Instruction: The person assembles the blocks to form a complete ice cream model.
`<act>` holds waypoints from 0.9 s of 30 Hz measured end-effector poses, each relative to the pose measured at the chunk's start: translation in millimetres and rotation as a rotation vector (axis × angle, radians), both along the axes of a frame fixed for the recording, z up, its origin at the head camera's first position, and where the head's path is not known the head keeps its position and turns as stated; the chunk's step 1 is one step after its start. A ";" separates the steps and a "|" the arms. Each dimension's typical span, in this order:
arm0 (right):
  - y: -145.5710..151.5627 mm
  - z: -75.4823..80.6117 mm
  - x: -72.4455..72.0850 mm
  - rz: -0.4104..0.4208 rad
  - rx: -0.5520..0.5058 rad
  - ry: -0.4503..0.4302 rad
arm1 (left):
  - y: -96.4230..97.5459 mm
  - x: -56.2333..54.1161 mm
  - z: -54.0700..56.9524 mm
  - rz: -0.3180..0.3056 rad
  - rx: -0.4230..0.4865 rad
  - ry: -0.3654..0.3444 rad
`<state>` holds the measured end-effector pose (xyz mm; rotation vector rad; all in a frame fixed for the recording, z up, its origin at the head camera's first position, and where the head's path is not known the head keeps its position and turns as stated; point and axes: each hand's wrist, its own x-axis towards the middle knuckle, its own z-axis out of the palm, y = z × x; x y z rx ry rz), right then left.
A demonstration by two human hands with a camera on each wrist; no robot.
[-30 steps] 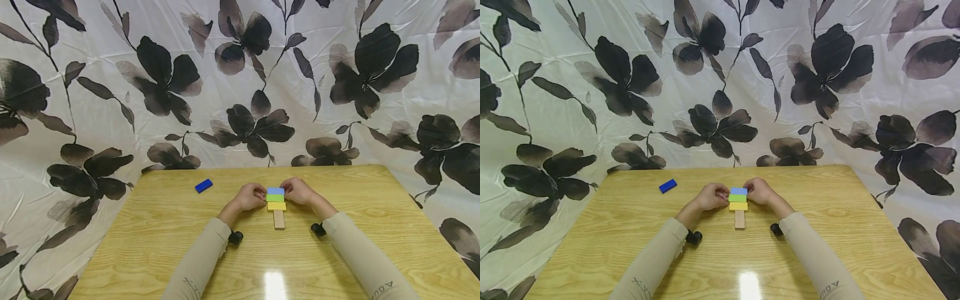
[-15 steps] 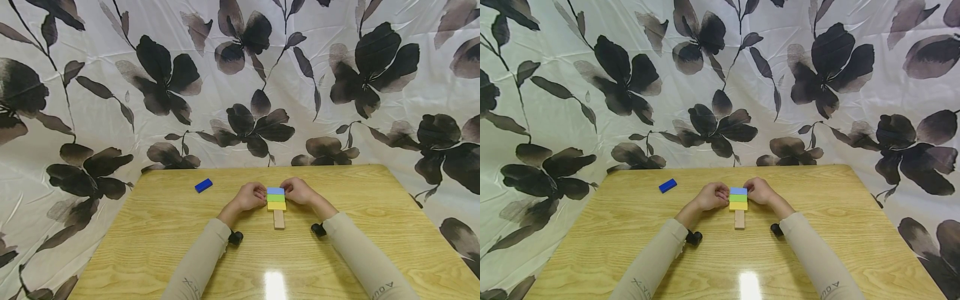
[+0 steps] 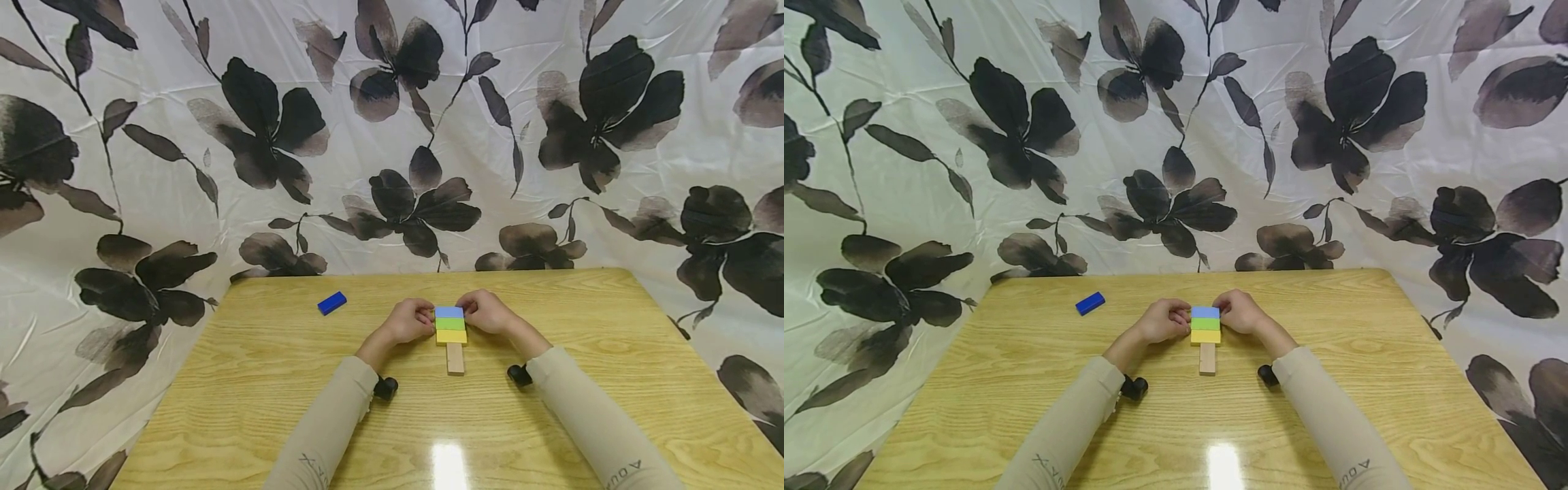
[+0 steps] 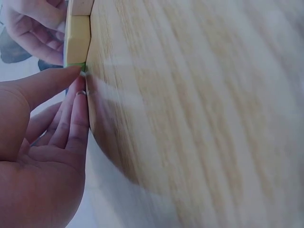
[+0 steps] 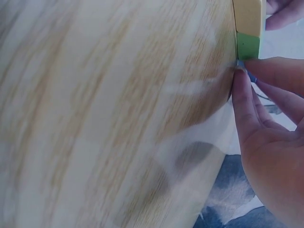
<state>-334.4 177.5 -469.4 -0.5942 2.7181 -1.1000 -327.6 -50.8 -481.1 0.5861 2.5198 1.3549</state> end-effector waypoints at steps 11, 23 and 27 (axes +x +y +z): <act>-0.6 -0.9 -0.3 -0.007 -0.007 -0.012 | 1.0 -0.3 2.3 -0.011 -0.040 0.011; -0.4 -1.5 -0.2 -0.010 -0.007 -0.020 | 1.5 -1.7 -0.1 -0.023 -0.053 0.018; 0.0 -1.3 0.2 -0.007 -0.007 -0.017 | 2.2 -1.7 1.0 -0.023 -0.058 0.014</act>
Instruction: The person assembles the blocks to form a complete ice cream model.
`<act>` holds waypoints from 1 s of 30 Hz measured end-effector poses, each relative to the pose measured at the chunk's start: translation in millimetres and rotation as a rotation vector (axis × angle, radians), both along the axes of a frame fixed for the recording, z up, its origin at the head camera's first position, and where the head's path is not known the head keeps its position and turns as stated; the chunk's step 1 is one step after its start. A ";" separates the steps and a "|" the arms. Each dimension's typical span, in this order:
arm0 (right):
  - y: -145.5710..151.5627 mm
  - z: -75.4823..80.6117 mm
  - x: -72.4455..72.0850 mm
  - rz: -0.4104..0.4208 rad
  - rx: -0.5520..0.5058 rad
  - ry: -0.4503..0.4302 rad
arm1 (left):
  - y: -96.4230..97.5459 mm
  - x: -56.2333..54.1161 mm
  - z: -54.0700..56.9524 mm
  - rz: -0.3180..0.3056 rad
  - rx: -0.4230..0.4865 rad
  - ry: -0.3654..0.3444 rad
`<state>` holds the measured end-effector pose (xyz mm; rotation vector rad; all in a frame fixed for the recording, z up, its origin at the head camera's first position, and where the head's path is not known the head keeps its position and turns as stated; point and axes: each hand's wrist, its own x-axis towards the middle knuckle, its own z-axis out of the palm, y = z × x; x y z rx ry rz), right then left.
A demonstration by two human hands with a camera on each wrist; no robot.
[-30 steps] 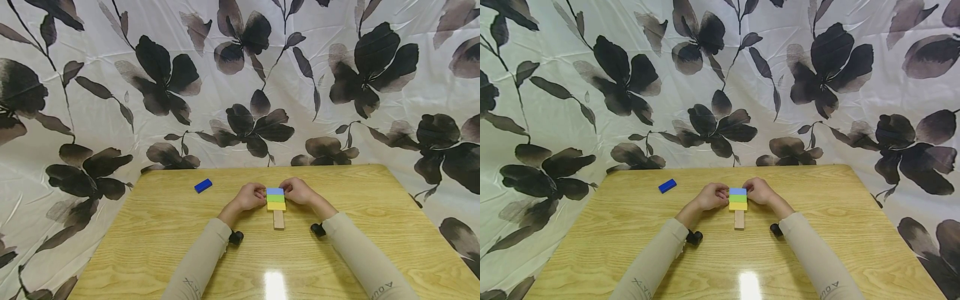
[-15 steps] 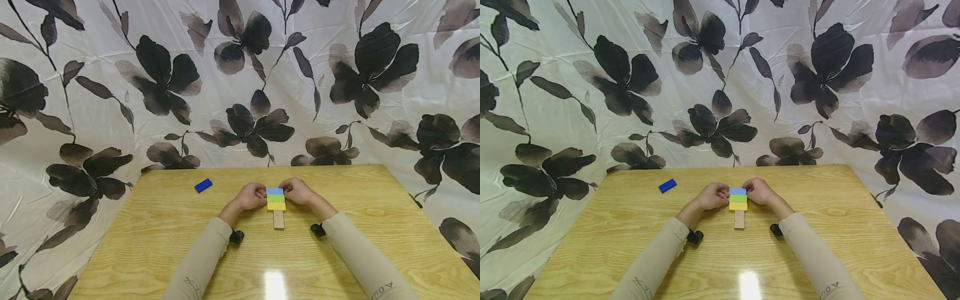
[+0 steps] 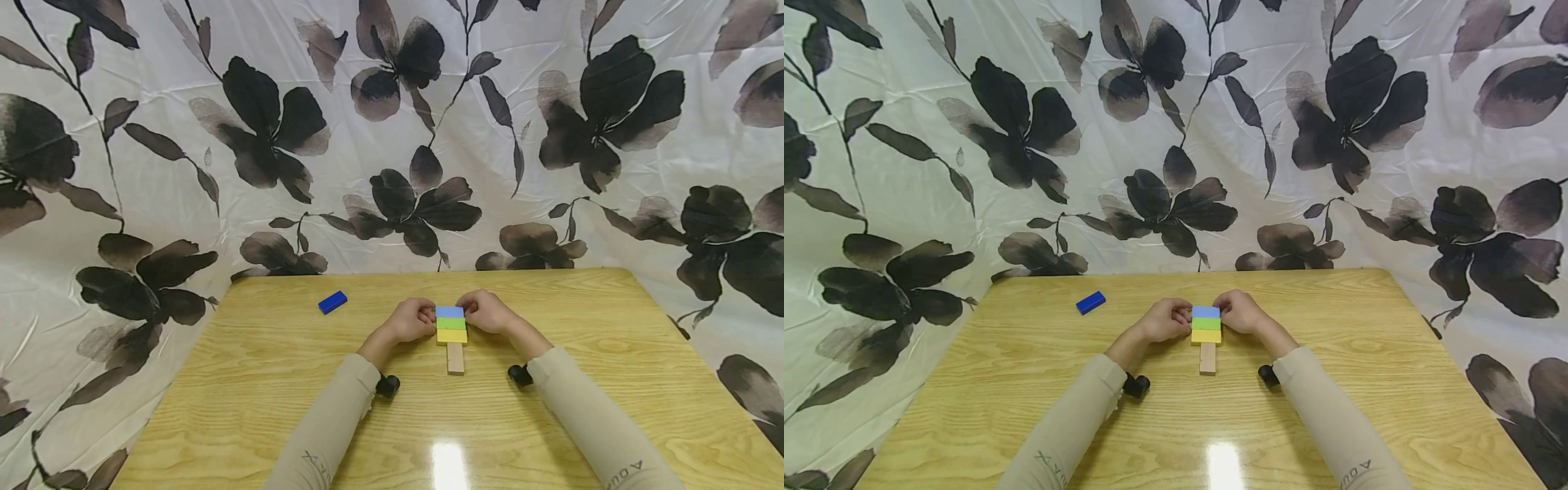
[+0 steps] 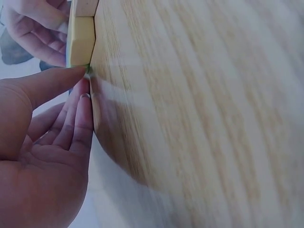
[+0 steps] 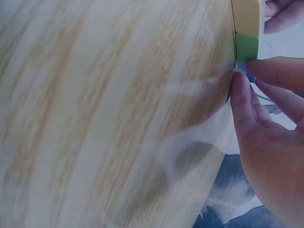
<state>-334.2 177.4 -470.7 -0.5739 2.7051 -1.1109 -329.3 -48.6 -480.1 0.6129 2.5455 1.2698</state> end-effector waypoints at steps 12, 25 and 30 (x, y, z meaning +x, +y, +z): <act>0.0 1.1 0.2 -0.004 -0.002 0.001 | -0.5 -1.4 0.5 -0.011 0.027 -0.034; 0.6 2.7 2.3 0.002 0.001 -0.010 | -0.2 2.0 1.8 -0.014 0.069 -0.083; 0.0 2.7 3.2 -0.005 0.002 -0.017 | 0.4 2.8 2.3 -0.005 0.048 -0.072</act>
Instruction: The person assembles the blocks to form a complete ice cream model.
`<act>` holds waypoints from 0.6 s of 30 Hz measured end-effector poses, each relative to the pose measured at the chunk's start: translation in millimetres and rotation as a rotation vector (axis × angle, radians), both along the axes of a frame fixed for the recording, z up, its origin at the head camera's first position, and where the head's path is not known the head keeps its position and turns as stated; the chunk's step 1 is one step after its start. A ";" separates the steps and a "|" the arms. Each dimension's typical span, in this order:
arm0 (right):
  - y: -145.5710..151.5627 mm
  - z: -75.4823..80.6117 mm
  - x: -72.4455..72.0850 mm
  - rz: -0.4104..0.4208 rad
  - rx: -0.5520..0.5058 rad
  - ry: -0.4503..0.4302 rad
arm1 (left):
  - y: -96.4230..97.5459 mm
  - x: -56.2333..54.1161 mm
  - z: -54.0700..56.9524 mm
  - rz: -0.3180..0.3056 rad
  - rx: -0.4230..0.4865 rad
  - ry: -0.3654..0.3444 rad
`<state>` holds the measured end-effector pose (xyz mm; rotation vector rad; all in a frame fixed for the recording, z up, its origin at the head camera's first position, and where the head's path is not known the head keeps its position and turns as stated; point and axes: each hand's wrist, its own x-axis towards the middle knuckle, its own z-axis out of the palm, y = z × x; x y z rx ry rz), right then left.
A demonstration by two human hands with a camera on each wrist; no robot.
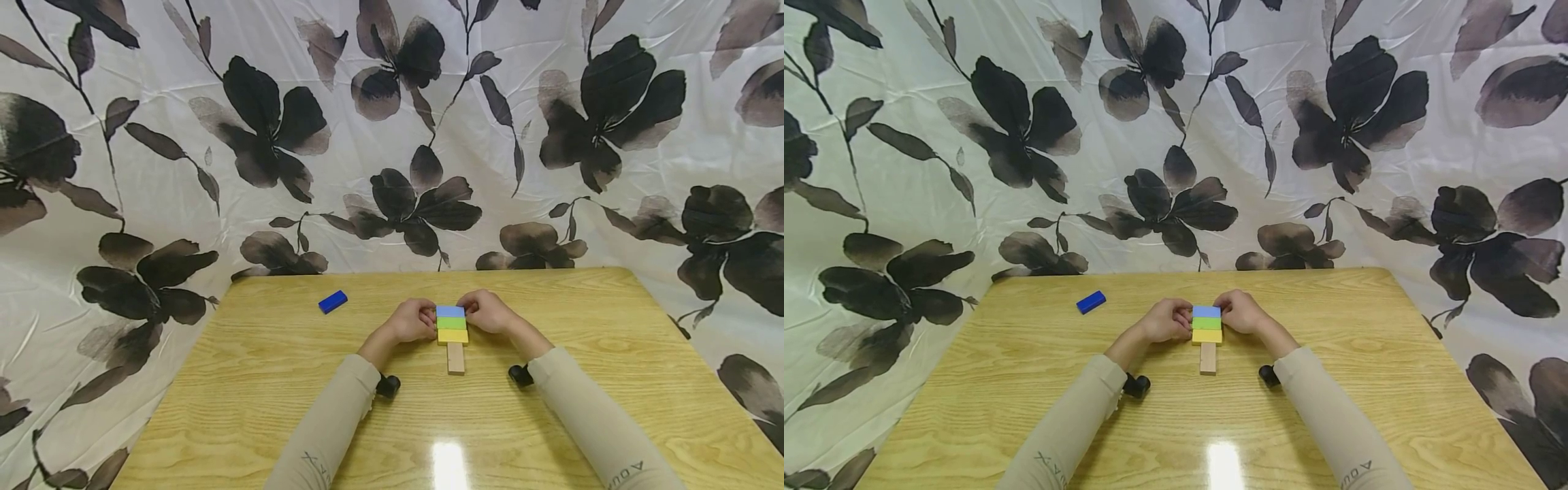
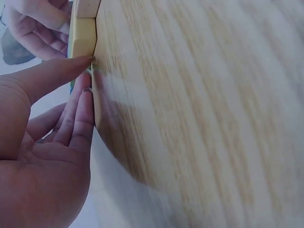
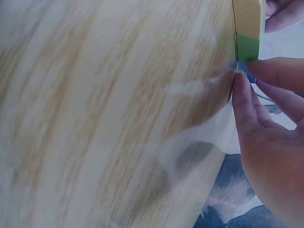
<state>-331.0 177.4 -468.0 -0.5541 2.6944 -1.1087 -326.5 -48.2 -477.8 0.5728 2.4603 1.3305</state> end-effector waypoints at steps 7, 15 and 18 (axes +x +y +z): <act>0.9 -2.7 -1.9 -0.004 0.002 -0.001 | 0.7 0.2 0.6 -0.002 -0.012 0.015; 2.6 -3.9 -3.0 -0.002 0.005 0.012 | 1.6 0.8 1.5 -0.004 -0.006 0.020; 3.0 -3.9 -2.8 0.002 0.006 0.014 | 1.7 0.9 1.0 -0.007 -0.013 0.026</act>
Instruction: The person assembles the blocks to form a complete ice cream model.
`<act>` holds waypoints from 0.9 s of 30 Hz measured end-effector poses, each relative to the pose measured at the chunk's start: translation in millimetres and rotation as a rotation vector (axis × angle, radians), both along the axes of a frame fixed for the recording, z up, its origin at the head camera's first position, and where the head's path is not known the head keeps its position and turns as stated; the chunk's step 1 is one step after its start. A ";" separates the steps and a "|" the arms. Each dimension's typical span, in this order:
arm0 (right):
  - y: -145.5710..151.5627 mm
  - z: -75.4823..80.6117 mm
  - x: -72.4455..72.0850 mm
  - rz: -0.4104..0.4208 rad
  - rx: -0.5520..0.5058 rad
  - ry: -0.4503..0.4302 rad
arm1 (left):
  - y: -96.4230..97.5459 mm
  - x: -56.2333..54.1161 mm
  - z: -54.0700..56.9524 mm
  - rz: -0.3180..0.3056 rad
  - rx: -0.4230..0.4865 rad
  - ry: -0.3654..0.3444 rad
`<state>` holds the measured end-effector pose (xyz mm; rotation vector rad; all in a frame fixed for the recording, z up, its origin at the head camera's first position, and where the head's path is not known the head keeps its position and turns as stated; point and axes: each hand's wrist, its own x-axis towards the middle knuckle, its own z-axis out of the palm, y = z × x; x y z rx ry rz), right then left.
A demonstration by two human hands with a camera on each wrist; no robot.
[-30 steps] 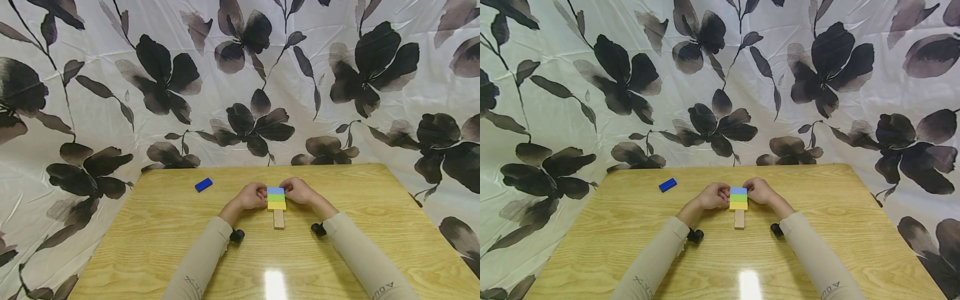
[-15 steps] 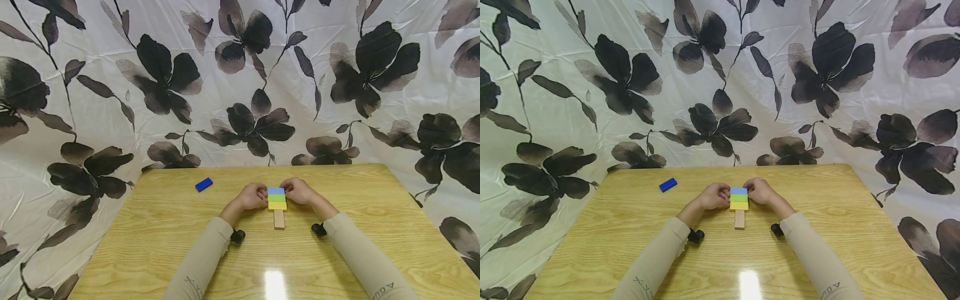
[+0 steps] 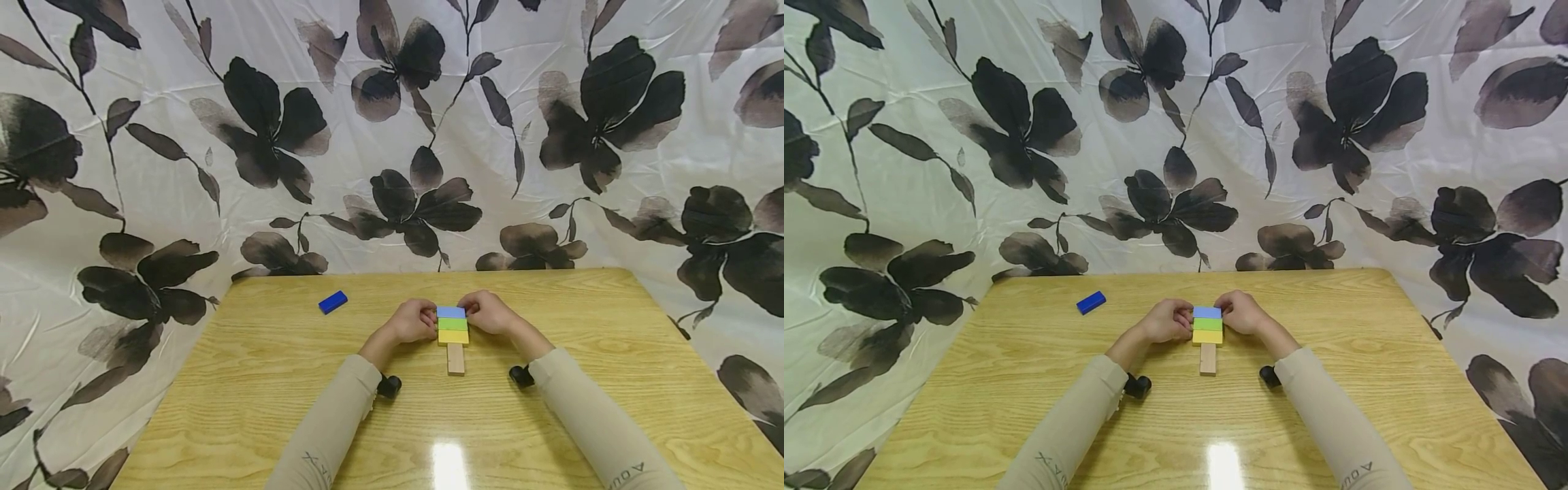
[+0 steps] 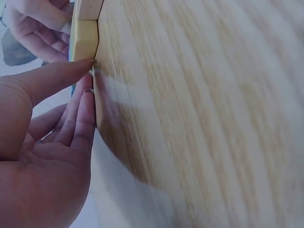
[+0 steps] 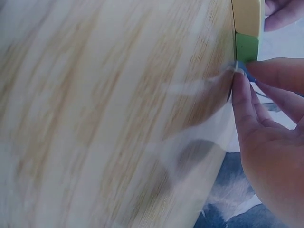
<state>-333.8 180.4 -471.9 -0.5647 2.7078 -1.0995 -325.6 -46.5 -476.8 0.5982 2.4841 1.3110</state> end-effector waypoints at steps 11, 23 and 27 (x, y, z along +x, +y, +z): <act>2.2 -1.6 0.5 0.000 -0.013 0.002 | 1.2 -1.1 -1.5 -0.004 0.000 -0.021; 5.2 -1.3 4.8 0.003 -0.016 0.017 | 3.8 -1.5 -1.7 -0.018 -0.033 0.013; 5.1 -1.2 5.7 0.000 -0.019 0.014 | 4.1 -1.5 -2.5 -0.024 -0.041 0.022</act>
